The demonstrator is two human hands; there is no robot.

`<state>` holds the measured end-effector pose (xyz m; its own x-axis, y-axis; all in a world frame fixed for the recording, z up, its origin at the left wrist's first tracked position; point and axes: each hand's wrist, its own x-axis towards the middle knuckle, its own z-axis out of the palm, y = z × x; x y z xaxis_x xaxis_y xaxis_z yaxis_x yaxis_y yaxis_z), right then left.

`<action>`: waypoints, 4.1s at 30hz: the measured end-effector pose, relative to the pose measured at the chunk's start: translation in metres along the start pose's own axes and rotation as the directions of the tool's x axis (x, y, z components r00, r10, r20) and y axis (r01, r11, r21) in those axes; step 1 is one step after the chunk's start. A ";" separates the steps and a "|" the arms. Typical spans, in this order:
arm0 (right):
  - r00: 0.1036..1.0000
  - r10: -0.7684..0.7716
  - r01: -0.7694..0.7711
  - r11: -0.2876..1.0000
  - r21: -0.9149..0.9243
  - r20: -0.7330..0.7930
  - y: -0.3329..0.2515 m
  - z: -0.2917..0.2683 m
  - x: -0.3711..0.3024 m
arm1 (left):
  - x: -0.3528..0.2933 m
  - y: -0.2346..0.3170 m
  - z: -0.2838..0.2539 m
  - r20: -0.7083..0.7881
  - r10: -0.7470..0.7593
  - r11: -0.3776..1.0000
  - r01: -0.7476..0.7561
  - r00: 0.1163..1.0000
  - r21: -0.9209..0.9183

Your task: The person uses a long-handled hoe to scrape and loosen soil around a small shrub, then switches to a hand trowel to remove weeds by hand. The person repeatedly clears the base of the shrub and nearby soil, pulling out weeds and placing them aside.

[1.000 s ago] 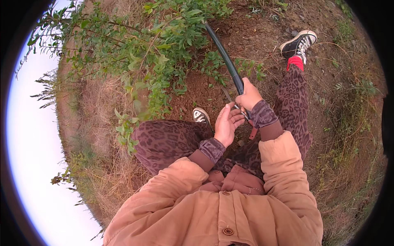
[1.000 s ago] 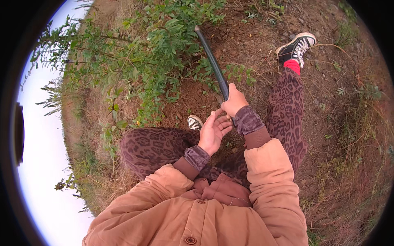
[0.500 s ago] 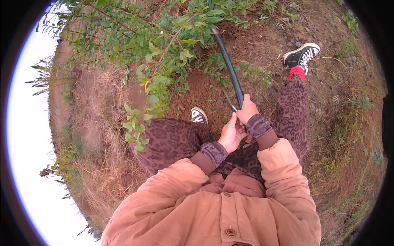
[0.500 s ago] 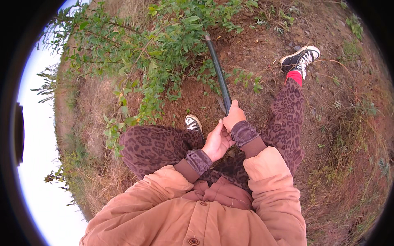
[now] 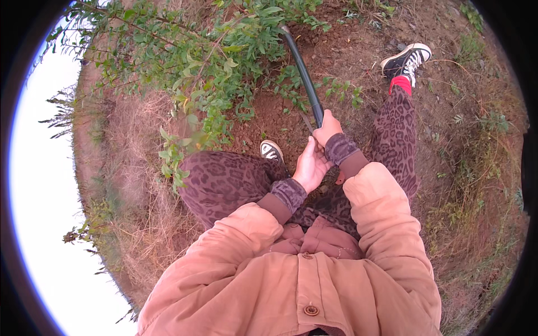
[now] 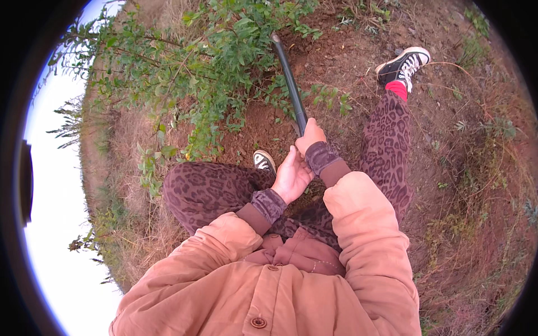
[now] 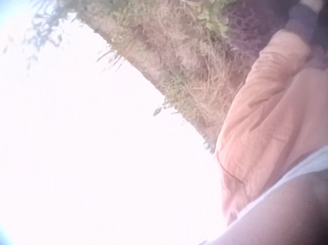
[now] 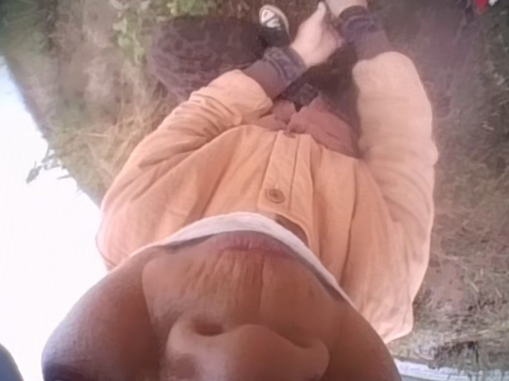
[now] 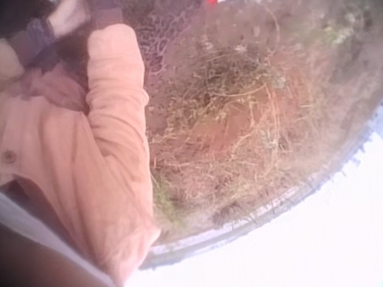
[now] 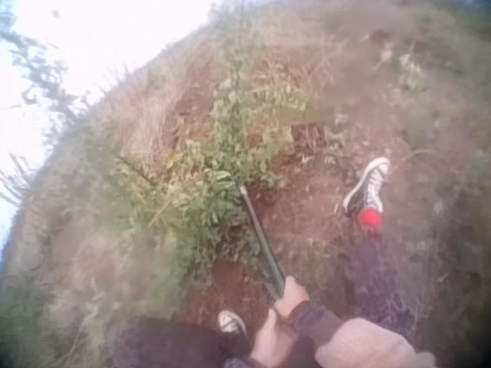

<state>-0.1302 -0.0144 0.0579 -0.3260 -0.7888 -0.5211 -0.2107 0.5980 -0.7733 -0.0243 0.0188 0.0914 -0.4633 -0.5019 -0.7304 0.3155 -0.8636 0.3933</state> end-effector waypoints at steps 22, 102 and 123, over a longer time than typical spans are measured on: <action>0.996 0.087 -0.092 0.967 -0.239 -0.030 0.024 0.016 -0.003 | 0.006 -0.019 0.001 -0.007 -0.131 0.988 0.130 0.991 -0.087; 0.980 0.079 -0.099 0.989 -0.106 -0.181 0.037 0.033 0.049 | 0.063 -0.008 -0.001 -0.056 -0.002 0.999 -0.001 0.998 -0.049; 0.983 0.117 -0.142 0.972 -0.187 -0.138 0.034 0.025 0.053 | 0.063 -0.008 -0.005 0.042 -0.063 0.996 0.066 0.997 -0.065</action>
<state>-0.1315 -0.0394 -0.0055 -0.4722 -0.6859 -0.5536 -0.3309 0.7201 -0.6099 -0.0518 -0.0061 0.0395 -0.5168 -0.4476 -0.7298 0.3371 -0.8900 0.3072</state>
